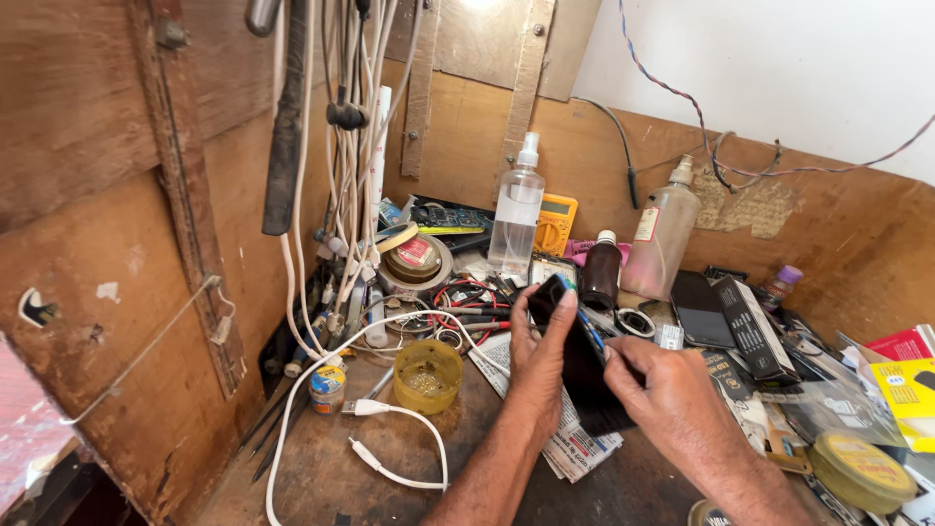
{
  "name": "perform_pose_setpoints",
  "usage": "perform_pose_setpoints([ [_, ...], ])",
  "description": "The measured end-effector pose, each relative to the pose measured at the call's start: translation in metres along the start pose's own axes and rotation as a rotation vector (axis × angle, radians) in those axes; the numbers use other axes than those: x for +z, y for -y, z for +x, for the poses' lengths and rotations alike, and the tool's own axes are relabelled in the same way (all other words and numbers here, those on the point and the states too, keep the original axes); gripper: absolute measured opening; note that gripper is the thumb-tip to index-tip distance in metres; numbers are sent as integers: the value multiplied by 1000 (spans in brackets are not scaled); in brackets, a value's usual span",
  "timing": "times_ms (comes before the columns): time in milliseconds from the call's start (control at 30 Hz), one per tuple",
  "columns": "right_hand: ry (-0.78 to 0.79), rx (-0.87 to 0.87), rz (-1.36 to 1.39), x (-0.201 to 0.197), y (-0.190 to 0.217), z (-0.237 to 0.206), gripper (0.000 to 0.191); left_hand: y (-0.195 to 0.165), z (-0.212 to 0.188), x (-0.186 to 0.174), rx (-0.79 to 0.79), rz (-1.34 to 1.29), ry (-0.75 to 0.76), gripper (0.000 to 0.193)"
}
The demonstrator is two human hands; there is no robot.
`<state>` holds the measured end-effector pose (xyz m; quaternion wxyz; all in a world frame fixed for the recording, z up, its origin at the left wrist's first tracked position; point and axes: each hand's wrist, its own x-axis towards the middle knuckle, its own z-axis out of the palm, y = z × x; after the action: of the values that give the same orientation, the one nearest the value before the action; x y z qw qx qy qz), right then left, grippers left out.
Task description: The person uses a blue plastic pry tool to separate the back cover from a smartphone, then reattaches the cover and presses along the edges to secure it. The person handles the phone and the pry tool throughout the process.
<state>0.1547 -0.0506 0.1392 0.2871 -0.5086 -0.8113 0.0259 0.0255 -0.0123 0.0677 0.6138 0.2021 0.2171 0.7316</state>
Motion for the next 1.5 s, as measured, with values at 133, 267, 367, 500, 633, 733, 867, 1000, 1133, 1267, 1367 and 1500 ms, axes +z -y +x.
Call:
perform_pose_setpoints([
  [133, -2, 60, 62, 4, -12, 2, 24, -1, -2, 0, -30, -43, 35, 82],
  [267, -57, 83, 101, 10, -23, 0, 25, -3, -3, -2, 0, -10, 134, 105],
  [367, -68, 119, 157, 12, -30, -1, 26, -4, -1, -3, -17, 26, 198, 120],
  [500, -68, 91, 231, 14, -34, -1, 26, -4, -1, -4, -27, 50, 189, 122],
  [633, -11, 192, 327, 9, -33, 5, 31, -6, -1, -4, -75, 81, 159, 120],
  [733, 7, 208, 453, 4, -28, 14, 33, -7, -3, -3, -40, 126, 167, 121],
  [867, -2, 154, 412, 0, -19, 24, 32, -8, -4, -1, -42, 117, 201, 122],
  [1000, -4, 176, 307, -2, -13, 29, 31, -7, -3, -1, -25, 177, 211, 125],
  [1133, -12, 165, 255, -4, -11, 30, 29, -6, -3, 0, 24, 217, 239, 128],
  [1267, -28, 125, 207, -4, -11, 31, 29, -5, -4, 0, 35, 240, 239, 128],
  [1367, -45, 95, 188, -4, -9, 32, 28, -5, -3, 0, 40, 253, 240, 128],
  [1500, -58, 71, 197, -5, -5, 32, 28, -4, -3, 0, 56, 251, 254, 127],
])
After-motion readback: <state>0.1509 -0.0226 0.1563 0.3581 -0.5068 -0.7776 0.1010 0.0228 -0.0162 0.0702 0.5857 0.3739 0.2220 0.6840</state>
